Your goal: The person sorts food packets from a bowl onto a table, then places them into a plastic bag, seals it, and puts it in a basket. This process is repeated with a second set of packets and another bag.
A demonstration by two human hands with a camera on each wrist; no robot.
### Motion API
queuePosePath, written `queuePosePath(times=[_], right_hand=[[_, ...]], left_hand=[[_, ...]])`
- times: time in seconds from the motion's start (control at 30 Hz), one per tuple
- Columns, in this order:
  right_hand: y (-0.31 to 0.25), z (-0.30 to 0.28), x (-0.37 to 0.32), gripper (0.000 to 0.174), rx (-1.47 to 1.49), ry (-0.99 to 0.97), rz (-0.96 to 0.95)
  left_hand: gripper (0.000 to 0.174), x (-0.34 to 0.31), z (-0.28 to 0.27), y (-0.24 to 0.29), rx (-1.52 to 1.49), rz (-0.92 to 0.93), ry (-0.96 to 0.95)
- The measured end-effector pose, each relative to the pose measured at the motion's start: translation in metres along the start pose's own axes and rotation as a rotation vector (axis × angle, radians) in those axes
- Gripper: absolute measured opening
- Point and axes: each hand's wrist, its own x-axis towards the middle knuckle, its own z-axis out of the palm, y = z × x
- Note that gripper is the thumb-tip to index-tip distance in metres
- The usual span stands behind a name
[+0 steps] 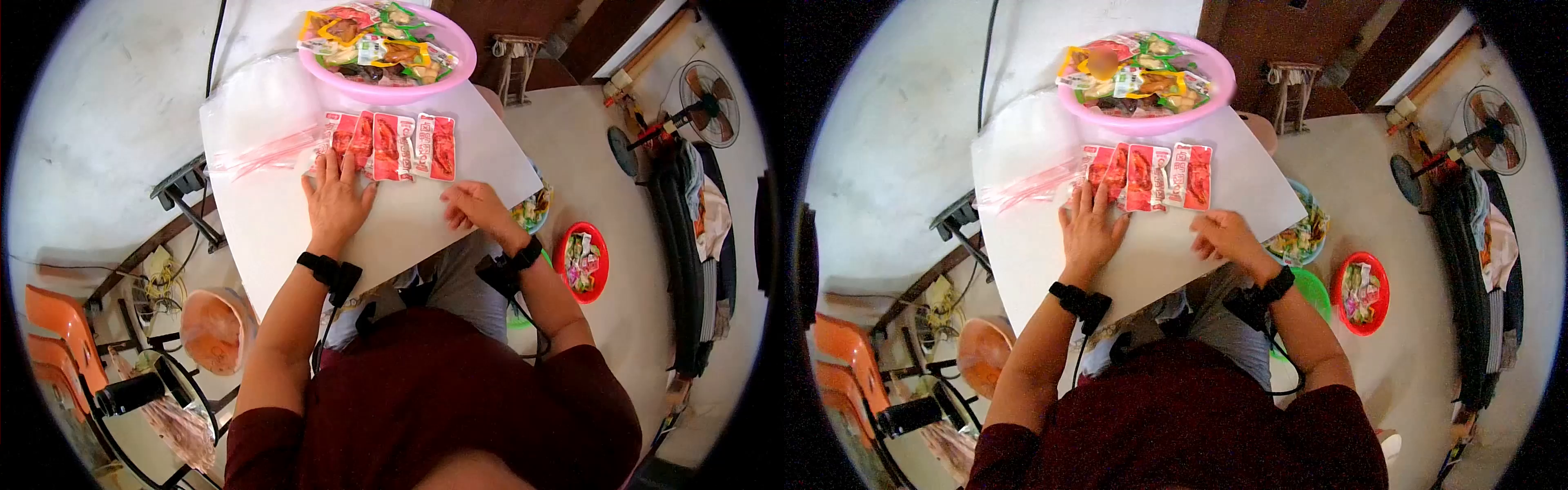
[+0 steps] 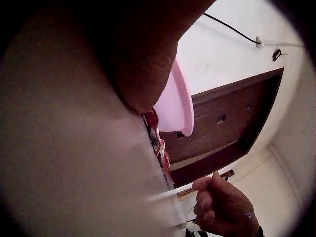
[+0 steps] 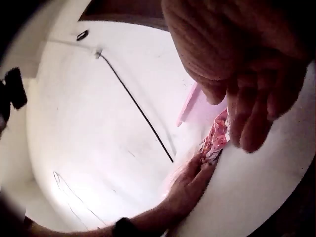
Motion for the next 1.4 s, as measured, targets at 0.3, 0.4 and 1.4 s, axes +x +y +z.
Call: queuePosePath(times=[0.3,0.4,1.4], right_hand=[[0.013,0.0,0.075,0.07,-0.825,0.377,-0.708],[0.01,0.019,0.084,0.073,-0.915,0.282,-0.732],[0.049,0.027,-0.036,0.037,-0.506,0.639,-0.579]], left_hand=[[0.069,-0.002,-0.004,-0.003,0.023,0.156,-0.001],[0.071,0.002,-0.01,-0.004,-0.001,0.128,-0.158],[0.013,0.081,-0.05,-0.149,0.046,-0.014,0.132]])
